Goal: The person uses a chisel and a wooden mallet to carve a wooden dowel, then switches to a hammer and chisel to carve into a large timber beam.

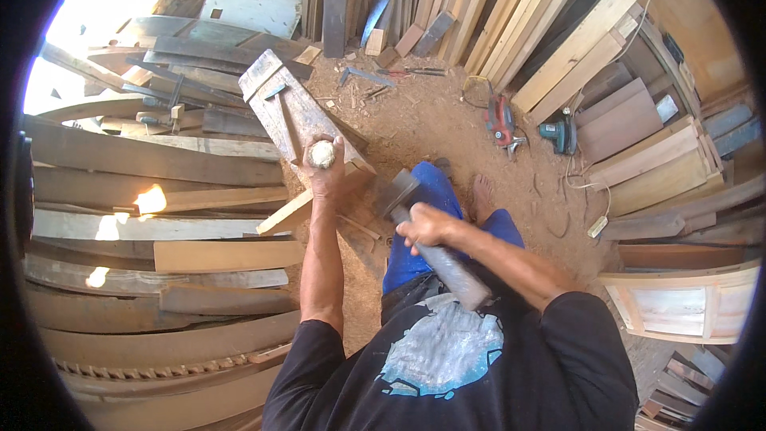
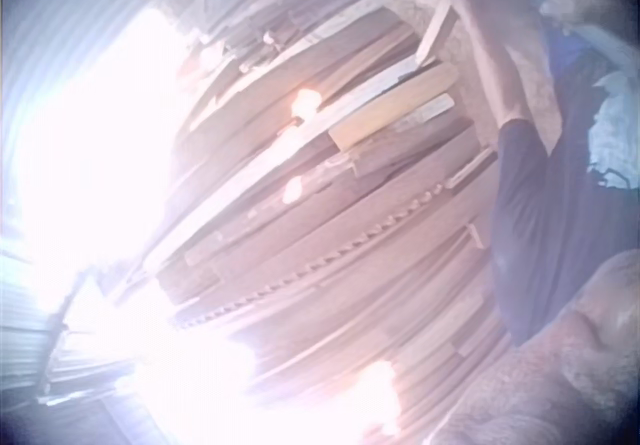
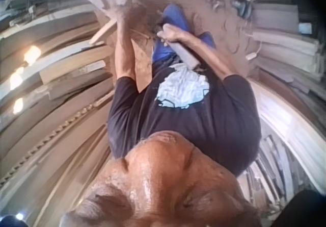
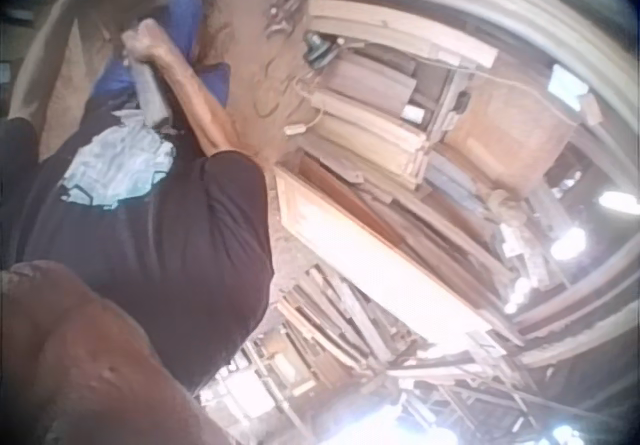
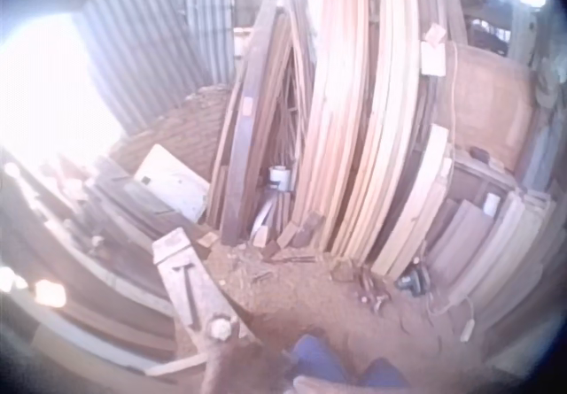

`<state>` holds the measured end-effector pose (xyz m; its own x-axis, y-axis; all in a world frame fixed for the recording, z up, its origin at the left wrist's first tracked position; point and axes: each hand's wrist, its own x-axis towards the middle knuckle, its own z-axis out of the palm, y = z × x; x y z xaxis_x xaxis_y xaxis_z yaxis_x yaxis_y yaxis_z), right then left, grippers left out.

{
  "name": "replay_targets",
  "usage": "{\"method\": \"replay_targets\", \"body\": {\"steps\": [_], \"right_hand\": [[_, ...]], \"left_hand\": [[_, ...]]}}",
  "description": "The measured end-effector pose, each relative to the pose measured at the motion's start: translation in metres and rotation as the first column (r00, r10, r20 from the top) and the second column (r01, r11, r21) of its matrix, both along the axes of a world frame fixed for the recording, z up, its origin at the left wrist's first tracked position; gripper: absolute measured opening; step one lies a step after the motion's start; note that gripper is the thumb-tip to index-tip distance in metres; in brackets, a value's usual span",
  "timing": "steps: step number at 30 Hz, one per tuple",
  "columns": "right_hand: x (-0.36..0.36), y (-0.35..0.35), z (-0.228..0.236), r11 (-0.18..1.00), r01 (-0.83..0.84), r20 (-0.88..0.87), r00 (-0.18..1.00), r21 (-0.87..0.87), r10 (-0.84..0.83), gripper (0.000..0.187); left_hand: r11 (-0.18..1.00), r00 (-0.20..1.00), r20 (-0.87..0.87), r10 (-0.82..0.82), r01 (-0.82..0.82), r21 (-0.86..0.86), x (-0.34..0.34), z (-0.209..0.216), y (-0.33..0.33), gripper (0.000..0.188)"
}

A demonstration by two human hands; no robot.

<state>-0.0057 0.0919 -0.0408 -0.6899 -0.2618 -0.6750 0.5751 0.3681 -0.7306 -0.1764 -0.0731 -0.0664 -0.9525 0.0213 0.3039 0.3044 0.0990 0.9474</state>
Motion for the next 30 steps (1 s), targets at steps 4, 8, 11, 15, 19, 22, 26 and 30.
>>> {"method": "replay_targets", "body": {"steps": [4, 8, 11, 15, 19, 22, 26, 30], "right_hand": [[-0.007, -0.042, 0.005, 0.773, -0.353, -0.077, 0.886, 0.528, 0.457, 0.044], [-0.044, -0.032, 0.051, 0.737, -0.05, -0.325, 0.876, 0.674, 0.357, 0.037], [-0.085, -0.023, 0.037, 0.85, 0.308, -0.795, 0.576, 0.427, 0.19, 0.037], [-0.129, -0.023, -0.012, 0.817, -0.015, -0.601, 0.67, 0.576, 0.436, 0.032], [-0.132, -0.001, -0.045, 0.91, -0.024, -0.757, 0.547, 0.413, 0.358, 0.021], [-0.125, 0.052, -0.069, 0.946, 0.191, -0.741, 0.668, 0.263, 0.071, 0.016], [-0.107, 0.122, -0.067, 0.82, 0.542, -0.429, 0.707, -0.182, -0.563, 0.018], [-0.106, 0.115, -0.05, 0.673, 0.623, -0.316, 0.595, -0.399, -0.739, 0.023]], "left_hand": [[0.999, 0.998, -0.053, 0.045, -0.047, -0.028, -0.005, -0.008, -0.006, 0.014], [0.995, 0.993, -0.107, 0.054, -0.062, -0.079, -0.003, -0.01, -0.002, 0.016], [0.988, 0.979, -0.199, 0.051, -0.078, -0.131, 0.002, 0.001, 0.003, 0.016], [0.987, 0.989, -0.129, 0.069, -0.086, -0.135, 0.004, 0.013, 0.001, 0.016], [0.979, 0.978, -0.2, 0.055, -0.092, -0.18, 0.008, 0.01, -0.001, 0.015], [0.982, 0.99, -0.112, 0.081, -0.099, -0.164, 0.008, 0.011, 0.001, 0.015], [0.982, 0.994, -0.097, 0.045, -0.062, -0.18, 0.01, 0.023, 0.008, 0.013], [0.987, 0.986, -0.161, 0.046, -0.069, -0.145, 0.0, 0.002, 0.0, 0.015]]}}
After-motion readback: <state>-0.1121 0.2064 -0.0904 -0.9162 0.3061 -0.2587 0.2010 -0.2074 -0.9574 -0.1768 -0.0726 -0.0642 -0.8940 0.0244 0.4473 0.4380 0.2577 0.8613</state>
